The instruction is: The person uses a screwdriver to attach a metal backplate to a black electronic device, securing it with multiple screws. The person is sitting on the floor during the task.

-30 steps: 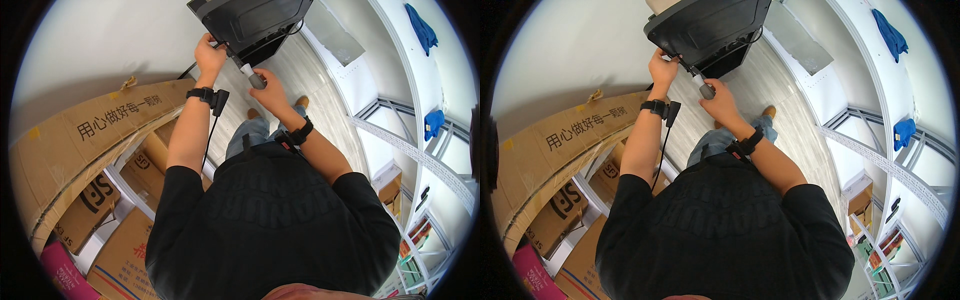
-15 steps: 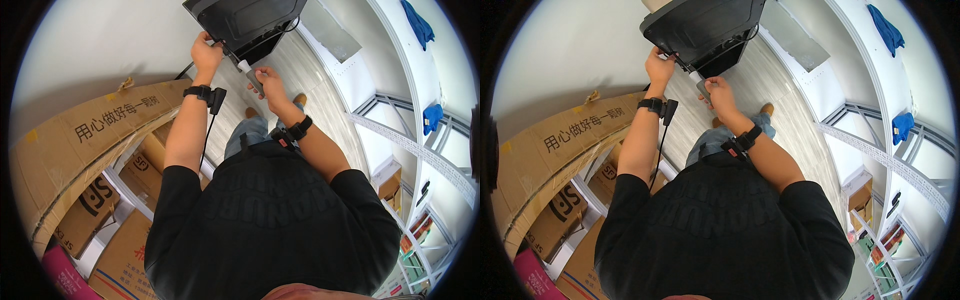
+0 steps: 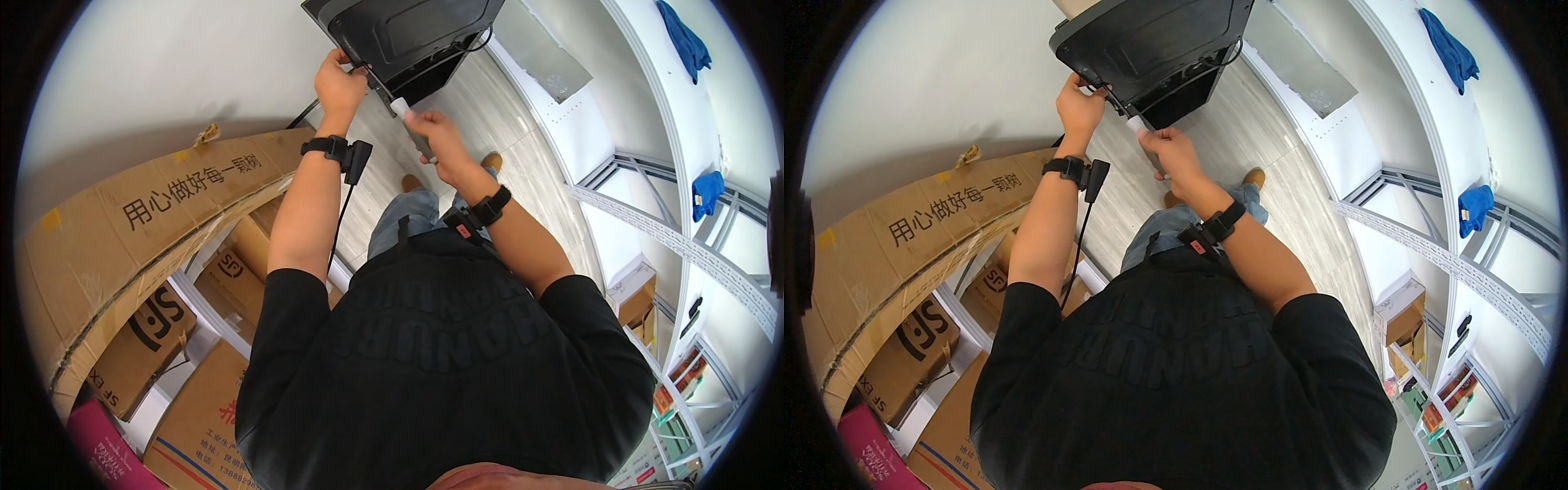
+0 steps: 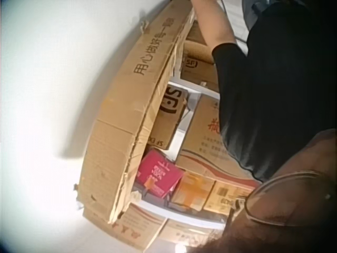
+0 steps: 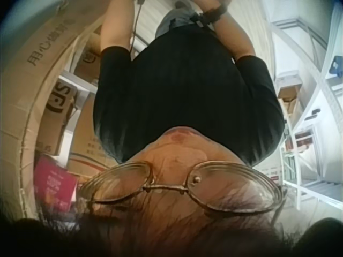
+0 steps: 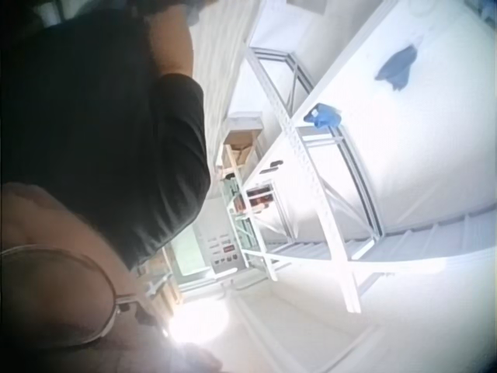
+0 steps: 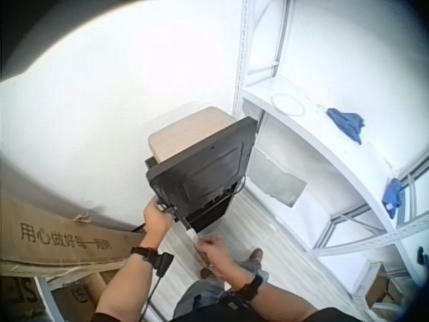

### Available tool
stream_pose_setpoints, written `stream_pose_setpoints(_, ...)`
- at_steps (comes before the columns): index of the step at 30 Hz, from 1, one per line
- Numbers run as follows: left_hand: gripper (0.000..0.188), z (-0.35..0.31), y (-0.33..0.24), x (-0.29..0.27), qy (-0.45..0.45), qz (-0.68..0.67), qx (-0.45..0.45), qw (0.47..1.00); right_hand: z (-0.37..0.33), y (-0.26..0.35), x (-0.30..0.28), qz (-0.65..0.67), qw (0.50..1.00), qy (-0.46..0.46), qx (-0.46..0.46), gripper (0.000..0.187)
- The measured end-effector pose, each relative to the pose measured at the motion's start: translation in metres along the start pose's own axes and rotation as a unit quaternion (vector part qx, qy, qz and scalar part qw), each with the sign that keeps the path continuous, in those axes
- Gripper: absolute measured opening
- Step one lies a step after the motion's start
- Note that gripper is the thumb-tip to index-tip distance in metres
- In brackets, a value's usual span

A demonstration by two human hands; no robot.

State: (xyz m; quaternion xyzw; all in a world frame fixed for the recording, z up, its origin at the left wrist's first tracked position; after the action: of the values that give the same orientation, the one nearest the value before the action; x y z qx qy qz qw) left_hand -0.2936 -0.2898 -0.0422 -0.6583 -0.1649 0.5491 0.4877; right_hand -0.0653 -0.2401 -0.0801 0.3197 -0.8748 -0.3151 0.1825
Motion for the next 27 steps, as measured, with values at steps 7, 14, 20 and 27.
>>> stream_pose_setpoints(7, 0.028, 0.001, 0.000, 0.002, -0.006, -0.003, 0.019, 1.000, 0.015, -0.016, 0.001, -0.012, 0.999, 0.037, -0.003, 0.035)
stream_pose_setpoints(14, 0.027, -0.003, -0.004, -0.002, -0.014, -0.010, 0.040, 0.999, -0.001, 0.002, 0.006, -0.087, 0.996, 0.016, 0.006, 0.030)
stream_pose_setpoints(20, 0.025, -0.003, -0.005, 0.002, -0.004, -0.028, 0.042, 0.999, 0.020, -0.013, 0.003, -0.005, 0.998, 0.060, -0.012, 0.035)
stream_pose_setpoints(27, 0.026, -0.006, 0.005, 0.002, 0.028, -0.031, -0.004, 0.999, 0.004, 0.001, 0.010, -0.038, 0.997, 0.069, 0.025, 0.039)
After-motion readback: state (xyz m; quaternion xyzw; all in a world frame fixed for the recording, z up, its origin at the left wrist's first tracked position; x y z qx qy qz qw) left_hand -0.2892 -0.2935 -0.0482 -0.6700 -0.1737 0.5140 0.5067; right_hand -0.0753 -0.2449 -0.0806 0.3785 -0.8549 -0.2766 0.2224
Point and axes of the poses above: each hand's wrist, its own z-axis towards the middle knuckle, its own x-axis out of the palm, y = z × x, the point moved 10 cm from there along z, towards the middle knuckle, and after that the axes turned 8 degrees about -z, right-handed, at the moved point
